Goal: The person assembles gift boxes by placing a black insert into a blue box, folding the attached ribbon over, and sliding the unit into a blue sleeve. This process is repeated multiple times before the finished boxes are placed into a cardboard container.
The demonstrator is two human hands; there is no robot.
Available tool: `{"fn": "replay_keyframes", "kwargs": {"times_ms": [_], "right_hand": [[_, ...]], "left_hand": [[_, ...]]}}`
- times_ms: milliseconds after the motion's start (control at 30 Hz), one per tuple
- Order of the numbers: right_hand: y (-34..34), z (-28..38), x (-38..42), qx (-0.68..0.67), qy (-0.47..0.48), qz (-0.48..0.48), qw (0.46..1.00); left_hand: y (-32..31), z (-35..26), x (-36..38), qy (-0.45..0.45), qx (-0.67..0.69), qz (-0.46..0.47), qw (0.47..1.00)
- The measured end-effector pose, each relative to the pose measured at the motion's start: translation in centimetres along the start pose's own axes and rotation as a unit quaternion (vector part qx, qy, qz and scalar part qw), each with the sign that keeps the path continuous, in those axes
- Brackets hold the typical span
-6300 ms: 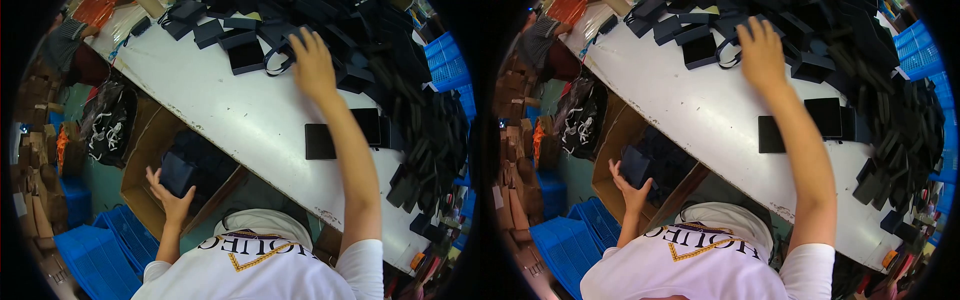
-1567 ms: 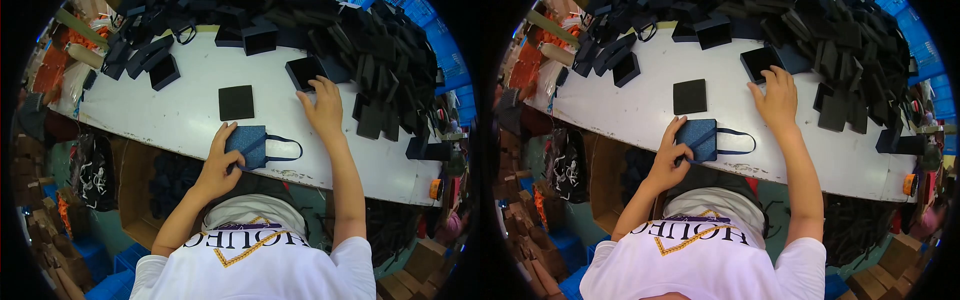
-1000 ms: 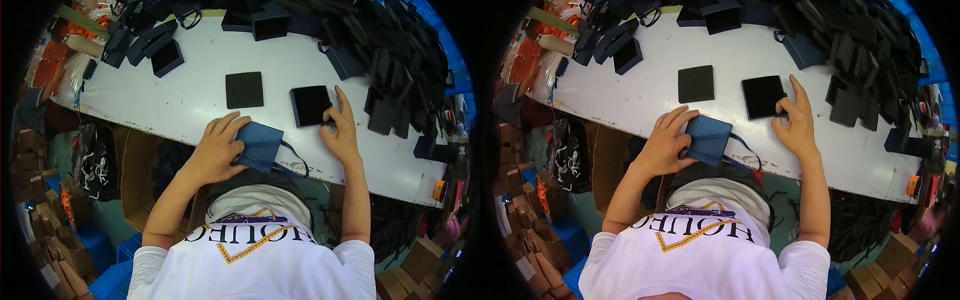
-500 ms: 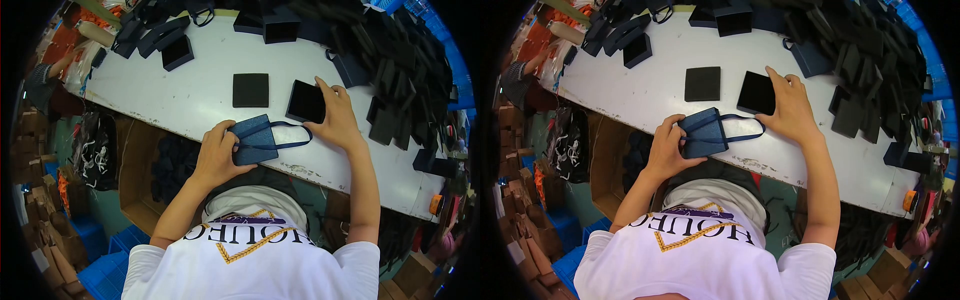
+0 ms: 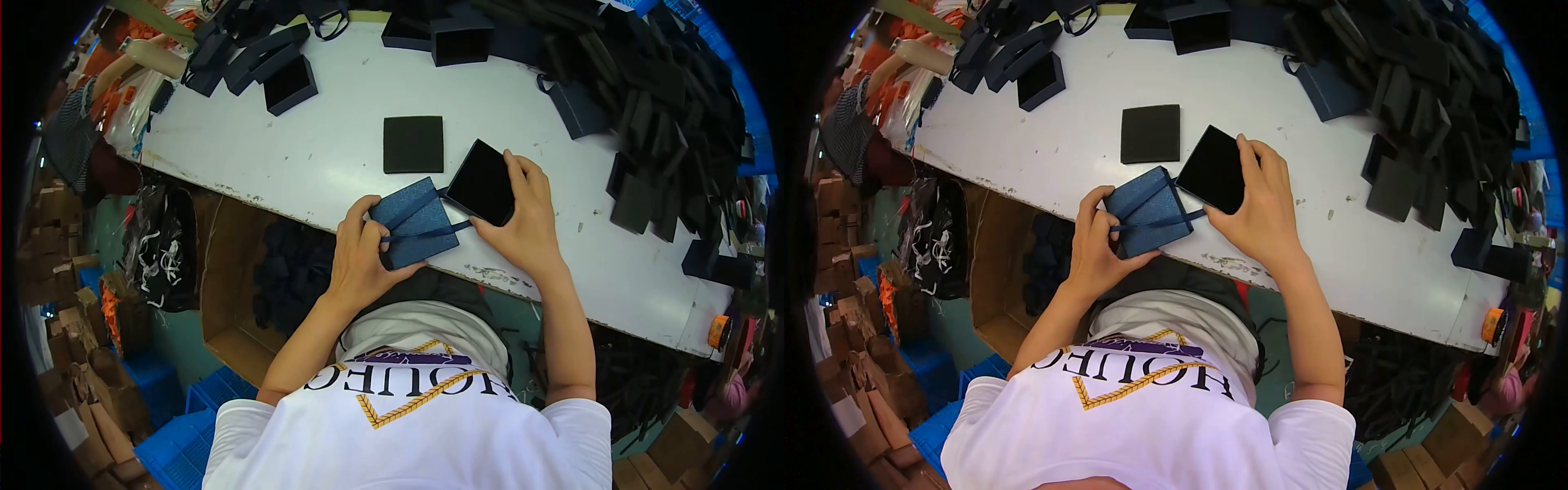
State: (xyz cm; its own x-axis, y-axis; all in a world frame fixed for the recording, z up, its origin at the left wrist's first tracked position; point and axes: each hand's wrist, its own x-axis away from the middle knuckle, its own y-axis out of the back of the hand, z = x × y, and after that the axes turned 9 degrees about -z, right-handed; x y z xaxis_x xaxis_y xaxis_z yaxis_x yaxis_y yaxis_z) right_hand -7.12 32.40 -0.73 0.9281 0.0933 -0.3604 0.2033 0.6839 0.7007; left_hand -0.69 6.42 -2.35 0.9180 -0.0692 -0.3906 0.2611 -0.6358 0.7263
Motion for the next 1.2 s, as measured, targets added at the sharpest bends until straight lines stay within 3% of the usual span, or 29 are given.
{"fn": "replay_keyframes", "kwargs": {"times_ms": [200,300,400,500,600,700,733,833,900,967,1067,1167,1200], "right_hand": [[-0.2,0.6,-0.7,0.036,0.075,-0.003,0.997],[0.8,1.3,-1.3,0.038,0.097,0.017,0.994],[1.0,2.1,-1.3,-0.030,0.116,0.075,0.990],[1.2,1.4,-0.9,-0.067,0.124,0.145,0.979],[2.5,0.4,-0.8,-0.095,0.133,0.204,0.965],[2.7,-0.2,-0.3,-0.142,0.114,0.269,0.946],[2.4,-0.2,0.2,-0.160,0.101,0.291,0.938],[0.9,0.8,1.8,-0.125,0.132,0.233,0.955],[-2.5,2.2,3.7,-0.231,0.057,0.189,0.953],[-4.9,3.8,3.7,-0.245,0.064,0.119,0.960],[-6.9,4.8,2.1,-0.369,0.008,0.150,0.917],[-7.0,7.2,-0.7,-0.387,0.077,0.254,0.883],[-6.8,7.6,-2.6,-0.339,0.149,0.233,0.899]], "left_hand": [[0.0,0.1,0.1,0.015,0.016,0.002,1.000],[0.2,0.1,-0.4,-0.049,-0.026,-0.012,0.998],[-0.1,0.5,-0.2,0.001,-0.011,0.000,1.000],[0.8,0.9,-0.6,-0.017,0.011,0.017,1.000],[1.1,2.3,0.1,0.022,0.073,0.079,0.994],[1.4,2.7,0.2,-0.071,0.083,0.103,0.989],[1.3,3.1,0.8,-0.053,0.112,0.127,0.984],[0.1,2.4,1.3,-0.085,0.103,0.087,0.987],[-1.4,1.6,2.0,-0.087,0.117,0.091,0.985],[-2.2,0.7,2.7,-0.038,0.131,0.050,0.989],[-1.5,2.0,3.2,0.054,0.193,0.013,0.980],[2.1,3.7,4.0,0.017,0.149,-0.102,0.983],[3.9,4.4,4.9,0.040,0.107,-0.132,0.985]]}}
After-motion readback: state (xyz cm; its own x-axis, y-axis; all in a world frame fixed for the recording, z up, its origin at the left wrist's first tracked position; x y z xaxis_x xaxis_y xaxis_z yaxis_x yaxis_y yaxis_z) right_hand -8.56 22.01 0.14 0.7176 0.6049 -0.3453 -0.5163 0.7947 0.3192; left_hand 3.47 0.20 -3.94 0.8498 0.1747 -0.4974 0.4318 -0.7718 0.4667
